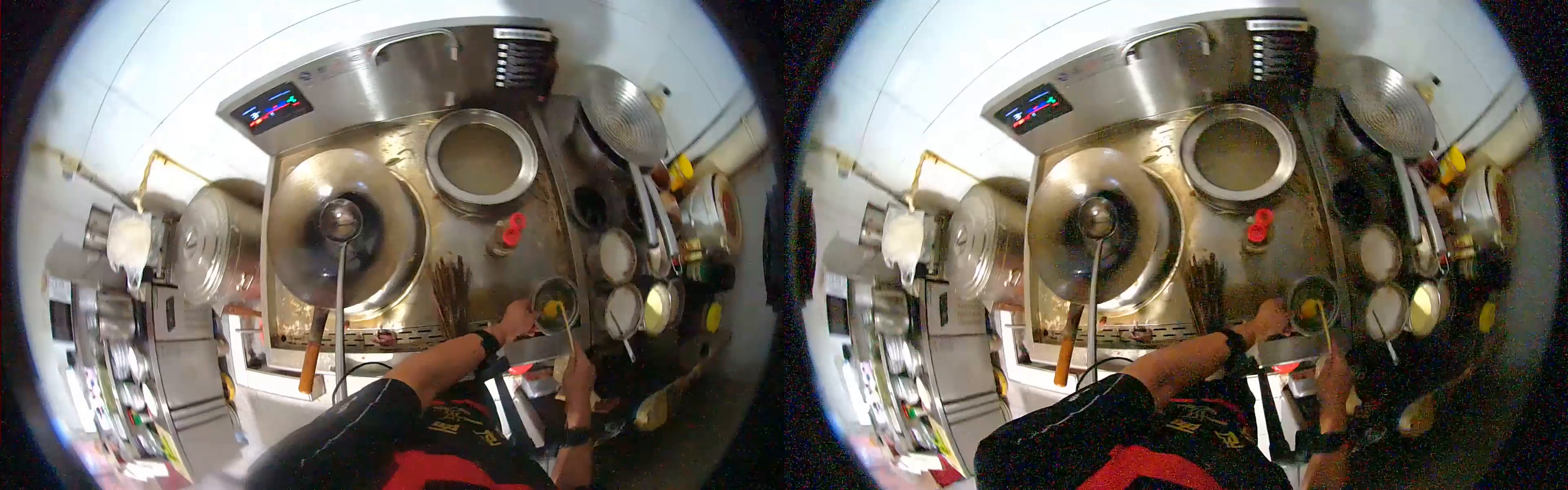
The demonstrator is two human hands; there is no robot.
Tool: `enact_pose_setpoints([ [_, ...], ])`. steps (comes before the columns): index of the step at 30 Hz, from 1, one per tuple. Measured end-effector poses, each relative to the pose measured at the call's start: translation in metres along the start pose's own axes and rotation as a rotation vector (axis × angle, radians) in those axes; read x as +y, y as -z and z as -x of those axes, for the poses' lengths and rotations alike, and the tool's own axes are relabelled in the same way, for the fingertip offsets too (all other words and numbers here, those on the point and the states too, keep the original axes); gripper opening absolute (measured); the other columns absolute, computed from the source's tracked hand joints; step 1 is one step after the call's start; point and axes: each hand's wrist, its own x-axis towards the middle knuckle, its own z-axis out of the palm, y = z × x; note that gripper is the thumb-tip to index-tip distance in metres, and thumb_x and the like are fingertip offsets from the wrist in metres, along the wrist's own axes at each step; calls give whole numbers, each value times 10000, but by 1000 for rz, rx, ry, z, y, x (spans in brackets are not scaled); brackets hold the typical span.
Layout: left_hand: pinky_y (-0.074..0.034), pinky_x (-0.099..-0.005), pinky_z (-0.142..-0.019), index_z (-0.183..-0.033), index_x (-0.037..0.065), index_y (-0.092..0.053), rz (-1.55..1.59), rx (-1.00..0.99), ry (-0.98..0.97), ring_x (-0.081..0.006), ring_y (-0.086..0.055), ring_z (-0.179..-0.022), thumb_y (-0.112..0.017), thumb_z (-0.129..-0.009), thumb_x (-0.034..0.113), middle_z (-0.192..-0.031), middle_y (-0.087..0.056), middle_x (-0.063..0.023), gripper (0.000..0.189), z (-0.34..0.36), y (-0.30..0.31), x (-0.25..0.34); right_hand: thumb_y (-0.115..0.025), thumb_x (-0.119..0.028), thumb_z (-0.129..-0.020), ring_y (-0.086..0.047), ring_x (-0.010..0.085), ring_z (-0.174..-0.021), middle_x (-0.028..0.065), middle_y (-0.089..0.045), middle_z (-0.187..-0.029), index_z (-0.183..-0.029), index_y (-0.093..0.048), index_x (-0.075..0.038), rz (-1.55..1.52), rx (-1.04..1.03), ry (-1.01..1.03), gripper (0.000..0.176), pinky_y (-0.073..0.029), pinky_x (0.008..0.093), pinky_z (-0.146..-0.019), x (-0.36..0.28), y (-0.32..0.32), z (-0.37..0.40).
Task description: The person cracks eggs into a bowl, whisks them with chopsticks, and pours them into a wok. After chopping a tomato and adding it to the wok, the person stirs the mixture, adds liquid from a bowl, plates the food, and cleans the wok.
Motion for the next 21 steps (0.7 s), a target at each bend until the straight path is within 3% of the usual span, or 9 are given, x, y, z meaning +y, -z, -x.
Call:
enact_pose_setpoints([
  [2,-562,-416,-646,-946,-3,-661,-111,37,30,-294,-689,-686,-627,-838,230,-811,-682,-177,258,40,3,63,-540,-138,-911,-651,402,-805,269,-655,-895,-1235,-594,1,167,80,42,356,-498,420,-684,-1,3,-1],
  [4,-557,-412,-680,-968,-22,-641,-324,91,0,-295,-692,-729,-616,-852,221,-797,-674,-189,271,64,26,90,-534,-162,-946,-662,335,-769,225,-662,-868,-1270,-616,-98,-188,-92,8,340,-527,437,-655,-41,27,16],
  [5,-548,-394,-674,-974,-16,-640,-306,110,-34,-278,-694,-750,-616,-865,224,-790,-675,-182,264,78,35,96,-530,-156,-948,-643,322,-732,205,-645,-822,-1262,-635,-152,-29,56,127,331,-518,449,-630,-27,19,12],
  [9,-521,-359,-622,-931,5,-641,-447,222,-158,-201,-693,-761,-610,-898,214,-761,-668,-143,214,159,90,157,-556,-167,-938,-618,316,-675,208,-635,-786,-1276,-624,-146,264,-31,238,345,-504,437,-617,-101,40,31],
  [12,-540,-346,-594,-1053,-7,-606,56,249,-242,-202,-651,-657,-614,-928,176,-790,-661,-96,222,219,135,159,-565,-177,-932,-621,332,-649,212,-640,-770,-1291,-614,-154,-86,76,427,363,-494,443,-611,-167,40,50],
  [14,-540,-350,-567,-1074,-14,-588,122,291,-329,-203,-653,-650,-607,-939,174,-820,-673,-90,231,265,173,161,-579,-181,-917,-618,340,-622,199,-630,-720,-1293,-607,-143,129,-3,668,379,-493,448,-608,-203,29,60],
  [16,-546,-334,-569,-1067,-1,-594,-153,474,-297,-195,-663,-680,-589,-949,155,-838,-681,-97,196,304,221,147,-587,-135,-882,-648,363,-707,250,-615,-806,-1238,-629,-106,-216,-112,703,360,-492,398,-632,-256,14,77],
  [18,-548,-318,-561,-1035,-3,-611,125,599,-225,-200,-675,-692,-576,-949,130,-856,-687,-109,163,377,237,171,-587,-127,-884,-665,347,-731,245,-639,-860,-1230,-632,-92,110,1,843,351,-505,387,-663,-309,-4,100],
  [21,-559,-304,-567,-973,-9,-594,179,815,-392,-182,-688,-647,-615,-907,130,-820,-698,-110,156,422,287,123,-585,-93,-874,-640,373,-697,251,-624,-844,-1214,-640,-86,29,-310,1069,345,-497,379,-637,-355,-52,114],
])
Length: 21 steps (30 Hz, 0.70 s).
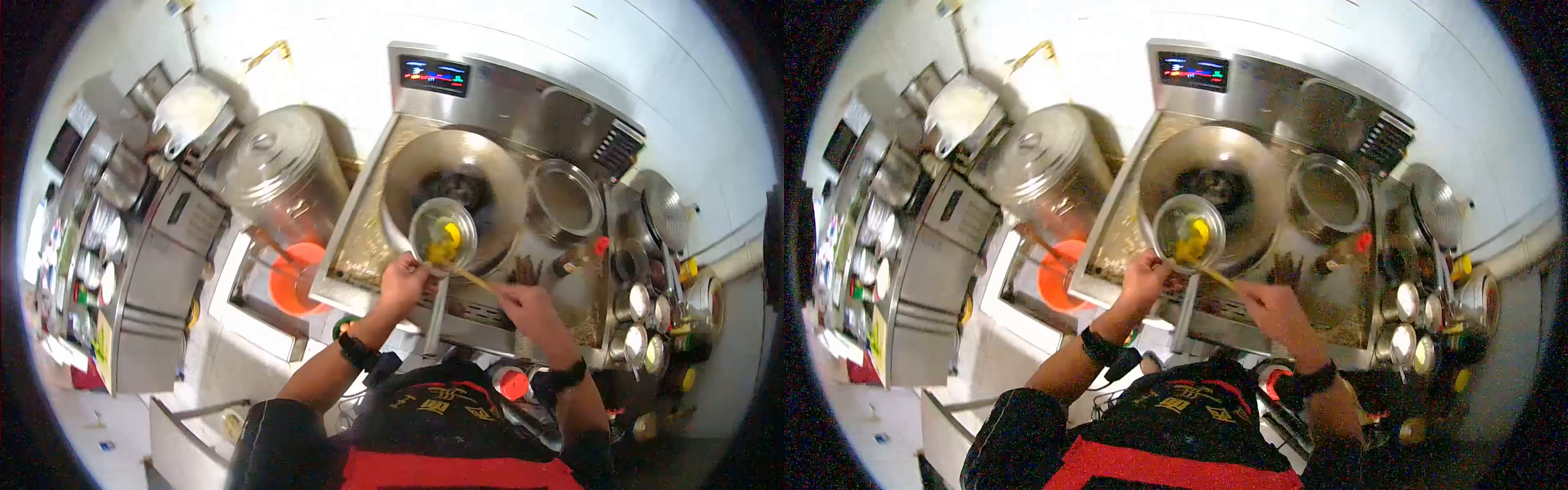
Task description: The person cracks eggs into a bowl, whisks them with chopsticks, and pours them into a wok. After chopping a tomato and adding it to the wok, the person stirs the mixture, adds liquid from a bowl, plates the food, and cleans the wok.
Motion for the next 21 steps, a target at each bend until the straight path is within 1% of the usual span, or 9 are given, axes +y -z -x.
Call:
enact_pose_setpoints([
  [3,-567,-294,-587,-998,-30,-583,67,75,-18,-210,-707,-719,-572,-938,101,-881,-690,-134,144,15,70,-18,-582,-62,-879,-623,279,-608,210,-635,-751,-1204,-646,-61,37,149,228,331,-484,328,-610,-30,-50,-44],
  [5,-573,-296,-585,-1002,-37,-567,219,140,-17,-221,-710,-733,-561,-945,87,-903,-682,-146,137,31,102,-16,-585,-57,-887,-544,136,-581,136,-603,-680,-1198,-644,-29,-303,-172,142,318,-465,285,-595,-52,-78,-62],
  [6,-580,-298,-582,-1006,-44,-551,359,169,-9,-233,-712,-747,-549,-953,73,-925,-673,-158,129,39,117,-18,-578,-74,-906,-472,54,-623,47,-574,-668,-1190,-650,-13,-314,-44,62,299,-445,249,-589,-73,-94,-69],
  [11,-589,-298,-553,-949,-53,-504,379,283,-4,-268,-712,-785,-551,-956,54,-896,-634,-163,117,68,173,-31,-558,-60,-901,-543,79,-650,107,-647,-730,-1185,-658,-39,-201,-272,113,302,-469,262,-623,-121,-142,-82],
  [13,-587,-297,-549,-944,-49,-501,427,323,-23,-274,-712,-785,-552,-955,53,-888,-627,-161,115,79,187,-34,-554,-68,-912,-567,74,-684,111,-690,-798,-1185,-661,-42,-139,-35,114,295,-475,251,-650,-144,-158,-83],
  [15,-587,-299,-544,-912,-36,-493,460,312,-41,-272,-711,-783,-551,-956,53,-888,-622,-158,116,82,195,-38,-550,-68,-916,-579,81,-723,113,-704,-858,-1203,-648,-34,-40,-247,31,306,-484,254,-689,-150,-161,-80],
  [17,-586,-301,-541,-874,-24,-476,497,355,-6,-271,-712,-780,-550,-957,53,-874,-631,-163,134,85,198,-37,-544,-68,-925,-567,75,-736,105,-703,-881,-1212,-638,-17,-382,-145,91,306,-480,245,-708,-142,-180,-79],
  [19,-586,-302,-541,-868,-21,-472,485,333,-43,-270,-712,-779,-549,-957,53,-864,-636,-165,139,87,200,-41,-547,-69,-932,-573,68,-776,93,-709,-906,-1205,-636,-1,-205,-8,135,295,-480,241,-735,-154,-178,-77],
  [21,-585,-302,-540,-863,-18,-468,474,309,-75,-269,-713,-778,-549,-958,53,-853,-641,-167,144,88,199,-43,-555,-88,-935,-565,66,-772,91,-710,-896,-1199,-645,-13,-102,-285,85,289,-478,243,-729,-163,-170,-71],
])
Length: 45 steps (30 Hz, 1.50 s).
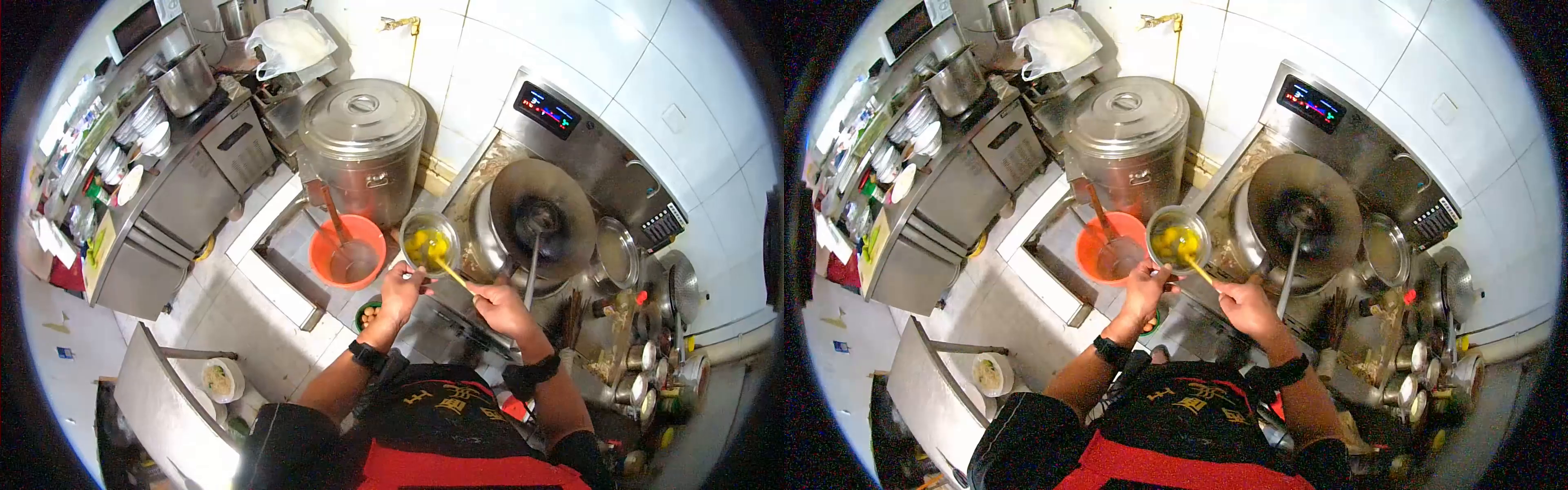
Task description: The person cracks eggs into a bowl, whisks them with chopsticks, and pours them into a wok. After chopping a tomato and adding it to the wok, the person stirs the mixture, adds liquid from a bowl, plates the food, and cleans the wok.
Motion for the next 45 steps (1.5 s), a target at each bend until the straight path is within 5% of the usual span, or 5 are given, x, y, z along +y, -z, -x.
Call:
enact_pose_setpoints([
  [28,-580,-306,-563,-983,-1,-510,7,-77,64,-249,-701,-826,-554,-964,68,-960,-640,-155,85,-23,-58,-36,-572,-127,-900,-629,78,-794,202,-698,-956,-1164,-664,-27,31,232,-192,297,-489,246,-728,25,34,13],
  [31,-591,-321,-593,-991,-17,-508,8,-78,103,-253,-702,-810,-535,-967,64,-936,-637,-147,89,-19,-72,-32,-570,-154,-903,-678,249,-758,228,-685,-903,-1260,-580,6,23,184,120,391,-515,323,-705,40,26,12],
  [36,-609,-373,-720,-1066,-58,-509,293,-138,309,-279,-689,-866,-477,-980,57,-997,-622,-151,147,-20,-83,-34,-568,-327,-974,-595,109,-766,66,-637,-790,-1478,-246,46,-183,21,-68,705,-484,266,-731,39,40,16],
  [42,-581,-481,-821,-1128,-65,-440,297,-102,320,-303,-636,-929,-474,-981,64,-1059,-564,-193,198,-28,-52,-48,-491,-414,-981,-682,339,-818,224,-680,-902,-1222,-511,49,224,201,-354,522,-535,445,-742,124,65,51],
  [45,-588,-478,-779,-1029,-34,-425,226,-47,336,-305,-645,-871,-473,-989,85,-988,-579,-218,134,-31,-38,-40,-443,-490,-993,-667,322,-825,153,-685,-957,-1215,-559,-28,-601,-25,-691,526,-530,430,-729,159,34,77],
])
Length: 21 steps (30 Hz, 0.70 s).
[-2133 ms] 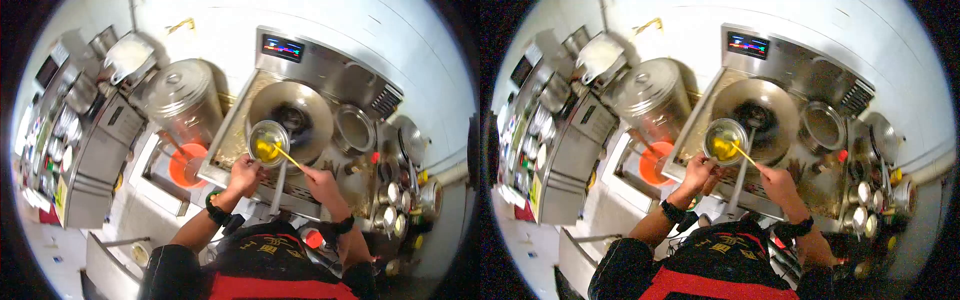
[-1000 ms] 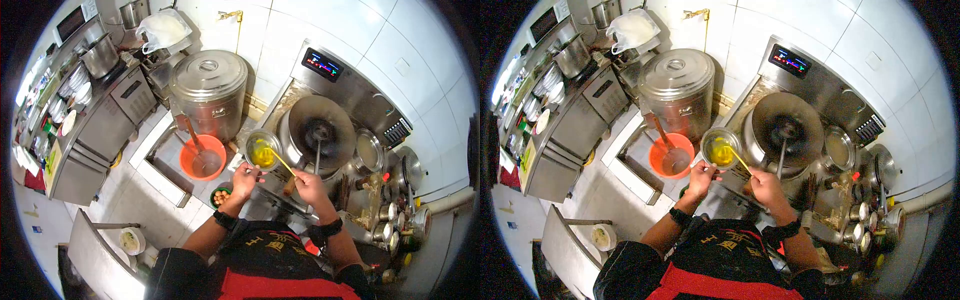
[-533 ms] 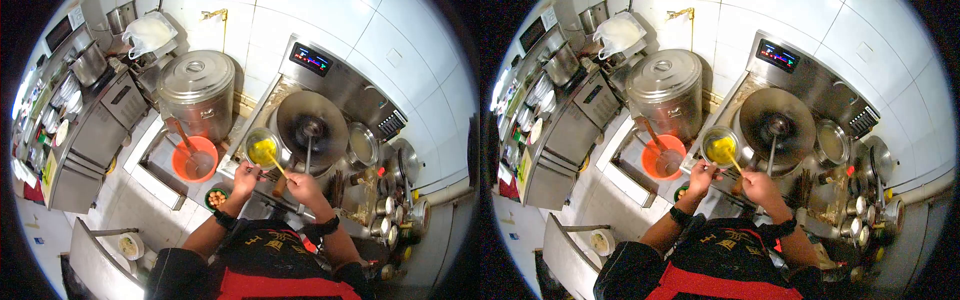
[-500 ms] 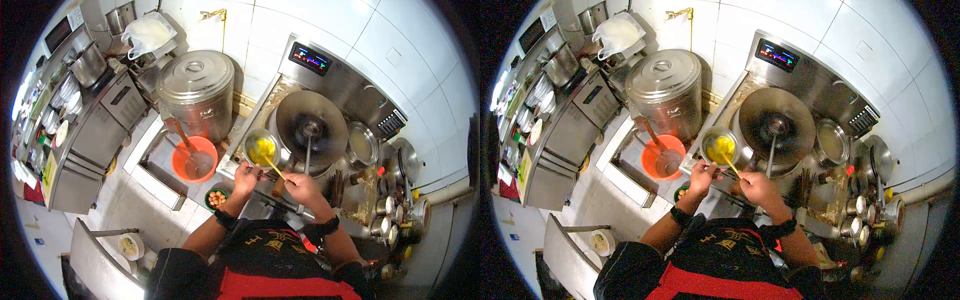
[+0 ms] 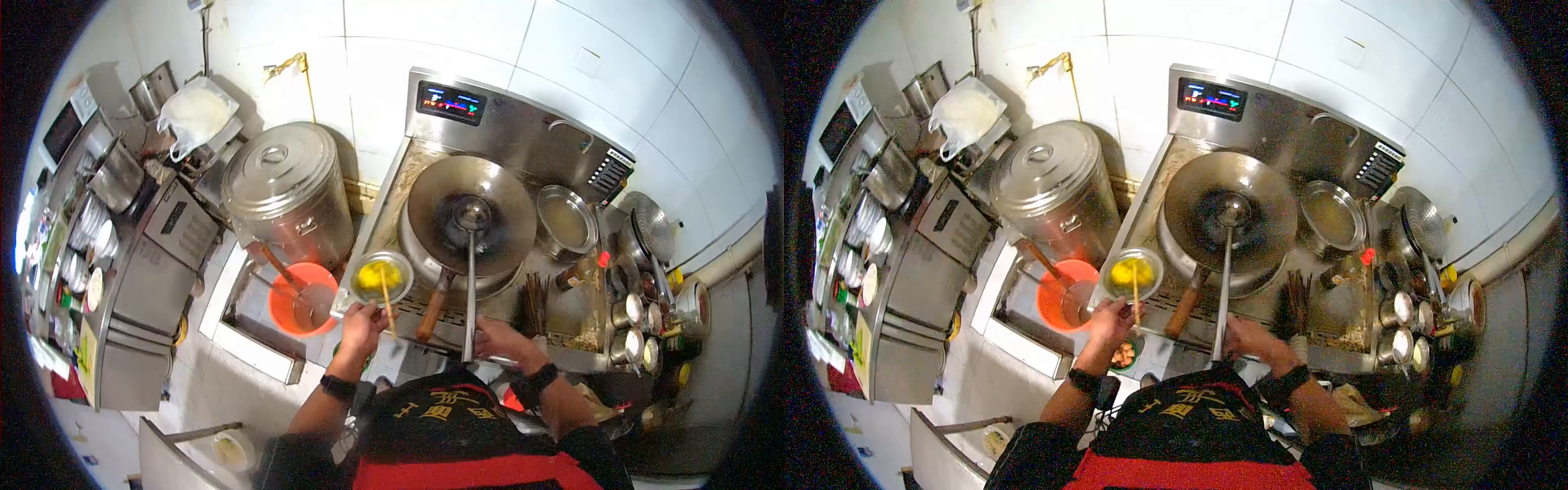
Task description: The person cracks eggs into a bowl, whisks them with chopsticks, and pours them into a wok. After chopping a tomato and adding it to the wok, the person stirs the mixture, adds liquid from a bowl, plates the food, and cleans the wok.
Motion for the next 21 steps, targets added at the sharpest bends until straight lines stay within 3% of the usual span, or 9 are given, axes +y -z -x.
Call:
enact_pose_setpoints([
  [2,-590,-474,-772,-1022,-33,-420,-4,-15,17,-312,-650,-873,-467,-992,85,-976,-588,-230,131,-2,9,9,-413,-543,-986,-647,309,-829,146,-658,-980,-1270,-532,-48,-815,-301,-60,583,-539,422,-731,8,-16,4],
  [5,-593,-466,-760,-1035,-36,-420,-11,-14,32,-318,-658,-882,-457,-994,80,-974,-603,-237,128,3,17,14,-399,-571,-978,-634,256,-840,117,-635,-945,-1311,-489,-28,-1100,-443,67,644,-531,384,-721,19,-16,-3],
  [6,-594,-463,-755,-1055,-40,-425,-16,-10,25,-316,-662,-889,-452,-995,75,-984,-609,-231,132,6,18,16,-515,-498,-960,-650,226,-843,96,-636,-925,-1252,-506,-50,-1280,-696,115,535,-526,355,-627,39,-8,-24],
  [10,-594,-431,-722,-1123,-41,-438,-38,-16,28,-292,-670,-904,-453,-991,63,-1009,-621,-201,169,2,31,14,-563,-379,-955,-656,217,-762,92,-639,-866,-1230,-510,-17,-1415,-767,230,458,-504,376,-552,59,44,-33],
  [12,-593,-422,-713,-1132,-37,-440,-31,-21,35,-283,-672,-909,-455,-990,60,-1013,-624,-194,173,1,36,12,-551,-264,-943,-643,206,-636,94,-628,-782,-1198,-504,19,264,296,125,384,-498,366,-498,25,48,20],
  [19,-579,-361,-663,-1149,-12,-459,-140,-58,-10,-255,-679,-895,-479,-978,65,-1003,-635,-161,188,0,11,22,-513,-214,-942,-589,183,-497,90,-593,-683,-1135,-508,18,-65,172,35,302,-466,352,-407,20,28,62],
  [21,-574,-352,-652,-1147,-11,-465,-194,-83,-13,-252,-679,-892,-485,-976,68,-1000,-636,-158,189,-8,3,22,-541,-199,-912,-496,143,-437,67,-566,-653,-1028,-552,-23,-992,-252,67,211,-409,328,-365,24,57,34],
])
